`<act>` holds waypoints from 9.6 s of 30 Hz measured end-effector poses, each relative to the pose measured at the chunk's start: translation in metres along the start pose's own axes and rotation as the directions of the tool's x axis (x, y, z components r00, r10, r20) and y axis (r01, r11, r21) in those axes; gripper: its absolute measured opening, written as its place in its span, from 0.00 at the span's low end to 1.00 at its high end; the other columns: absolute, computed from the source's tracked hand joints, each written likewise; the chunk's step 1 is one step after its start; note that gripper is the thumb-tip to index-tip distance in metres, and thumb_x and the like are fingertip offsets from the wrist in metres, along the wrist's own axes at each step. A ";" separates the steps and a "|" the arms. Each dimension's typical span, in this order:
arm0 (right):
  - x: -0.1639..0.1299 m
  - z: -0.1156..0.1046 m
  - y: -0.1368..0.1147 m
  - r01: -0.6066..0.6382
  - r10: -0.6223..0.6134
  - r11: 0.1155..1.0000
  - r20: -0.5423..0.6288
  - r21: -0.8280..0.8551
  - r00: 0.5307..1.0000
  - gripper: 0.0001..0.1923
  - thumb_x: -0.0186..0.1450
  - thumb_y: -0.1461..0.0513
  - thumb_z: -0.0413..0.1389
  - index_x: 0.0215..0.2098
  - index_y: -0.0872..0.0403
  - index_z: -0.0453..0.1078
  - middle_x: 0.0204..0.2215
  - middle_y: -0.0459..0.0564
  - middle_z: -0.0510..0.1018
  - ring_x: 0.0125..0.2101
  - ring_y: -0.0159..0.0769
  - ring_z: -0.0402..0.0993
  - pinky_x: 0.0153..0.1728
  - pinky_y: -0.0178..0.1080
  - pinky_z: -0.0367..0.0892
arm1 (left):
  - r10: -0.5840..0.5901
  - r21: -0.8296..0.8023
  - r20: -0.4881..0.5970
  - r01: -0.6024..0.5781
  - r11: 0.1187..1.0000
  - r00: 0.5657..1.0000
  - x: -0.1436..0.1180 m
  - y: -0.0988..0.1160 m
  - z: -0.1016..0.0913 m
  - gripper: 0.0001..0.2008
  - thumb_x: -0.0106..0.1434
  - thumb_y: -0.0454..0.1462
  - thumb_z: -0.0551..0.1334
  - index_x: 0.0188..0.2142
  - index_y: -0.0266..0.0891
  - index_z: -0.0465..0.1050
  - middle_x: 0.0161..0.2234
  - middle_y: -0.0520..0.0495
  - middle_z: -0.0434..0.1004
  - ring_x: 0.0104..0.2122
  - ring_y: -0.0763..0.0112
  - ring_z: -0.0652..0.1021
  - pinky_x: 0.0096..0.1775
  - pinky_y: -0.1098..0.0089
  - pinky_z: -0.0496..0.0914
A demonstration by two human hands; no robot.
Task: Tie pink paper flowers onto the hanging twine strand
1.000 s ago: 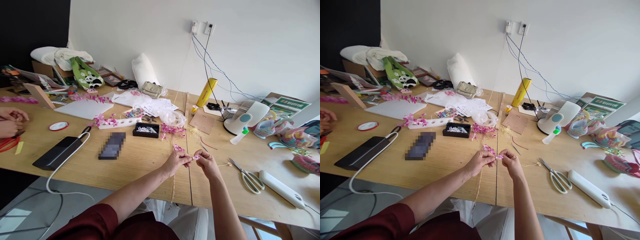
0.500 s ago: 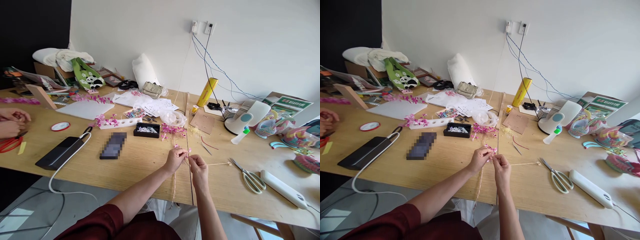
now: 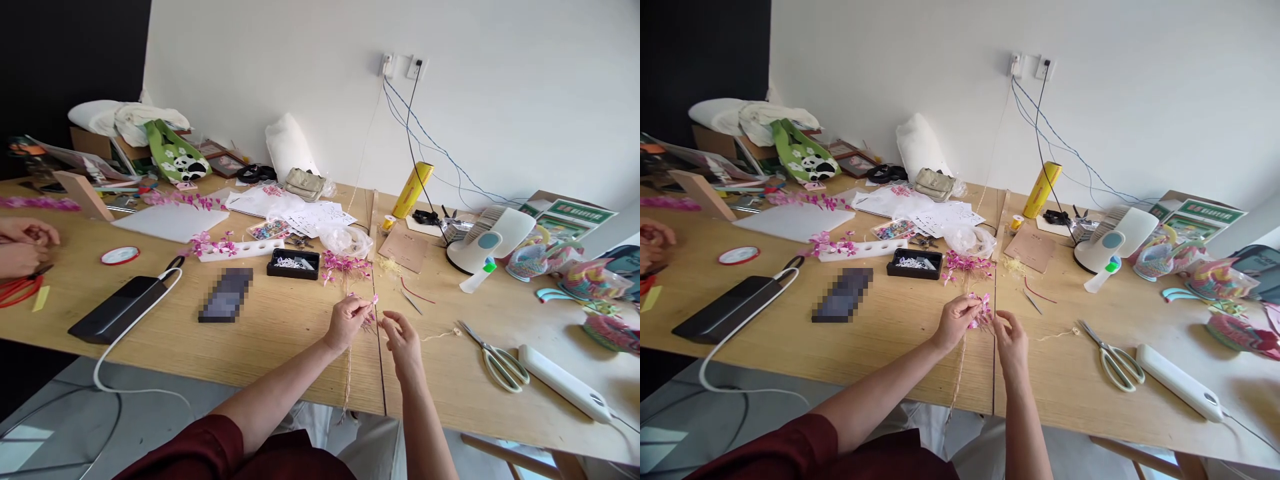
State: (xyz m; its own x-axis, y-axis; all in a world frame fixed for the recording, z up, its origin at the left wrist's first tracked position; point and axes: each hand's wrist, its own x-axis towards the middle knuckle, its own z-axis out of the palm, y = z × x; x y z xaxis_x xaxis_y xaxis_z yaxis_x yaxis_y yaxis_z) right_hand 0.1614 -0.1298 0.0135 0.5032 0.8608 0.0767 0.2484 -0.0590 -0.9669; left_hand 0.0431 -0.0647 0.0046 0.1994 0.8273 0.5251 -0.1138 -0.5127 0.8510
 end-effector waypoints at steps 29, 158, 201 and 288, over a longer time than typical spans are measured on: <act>0.006 0.008 -0.031 -0.018 -0.024 0.988 0.276 0.151 0.961 0.11 0.53 0.56 0.58 0.23 0.55 0.65 0.14 0.40 0.64 0.16 0.25 0.56 0.17 0.30 0.49 | -0.331 -0.390 0.183 0.378 0.840 0.926 0.000 0.005 -0.005 0.13 0.53 0.43 0.62 0.28 0.33 0.72 0.22 0.50 0.69 0.22 0.76 0.71 0.24 0.75 0.64; 0.008 0.019 -0.009 0.552 -0.546 0.834 -0.138 0.003 0.826 0.03 0.57 0.62 0.55 0.27 0.53 0.66 0.26 0.46 0.68 0.28 0.32 0.65 0.30 0.37 0.62 | -0.376 -0.329 0.280 0.456 0.827 0.883 0.001 0.018 -0.003 0.20 0.52 0.48 0.61 0.34 0.31 0.74 0.24 0.47 0.71 0.24 0.75 0.71 0.30 0.72 0.68; 0.000 0.012 -0.031 0.599 -0.602 0.788 0.025 -0.143 0.798 0.03 0.59 0.66 0.53 0.28 0.53 0.68 0.26 0.45 0.70 0.27 0.30 0.66 0.27 0.34 0.62 | -0.398 -0.460 0.240 0.465 0.757 0.885 0.000 0.024 -0.014 0.12 0.50 0.41 0.64 0.27 0.32 0.73 0.20 0.51 0.67 0.21 0.79 0.65 0.25 0.75 0.57; -0.009 0.001 -0.004 0.470 -0.342 0.811 0.371 -0.348 0.863 0.13 0.64 0.57 0.44 0.26 0.54 0.62 0.18 0.42 0.63 0.21 0.29 0.59 0.24 0.31 0.54 | 0.029 0.172 0.216 -0.067 0.983 0.976 0.018 0.009 -0.026 0.09 0.58 0.37 0.57 0.27 0.36 0.73 0.24 0.49 0.67 0.27 0.73 0.69 0.32 0.73 0.63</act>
State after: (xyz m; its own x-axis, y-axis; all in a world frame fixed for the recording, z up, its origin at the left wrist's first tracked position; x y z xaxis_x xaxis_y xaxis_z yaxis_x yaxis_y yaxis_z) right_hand 0.1549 -0.1370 0.0164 0.0422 0.9511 0.3061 0.7259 0.1813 -0.6635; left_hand 0.0207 -0.0490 0.0222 0.4019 0.7428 0.5355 0.0418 -0.5991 0.7996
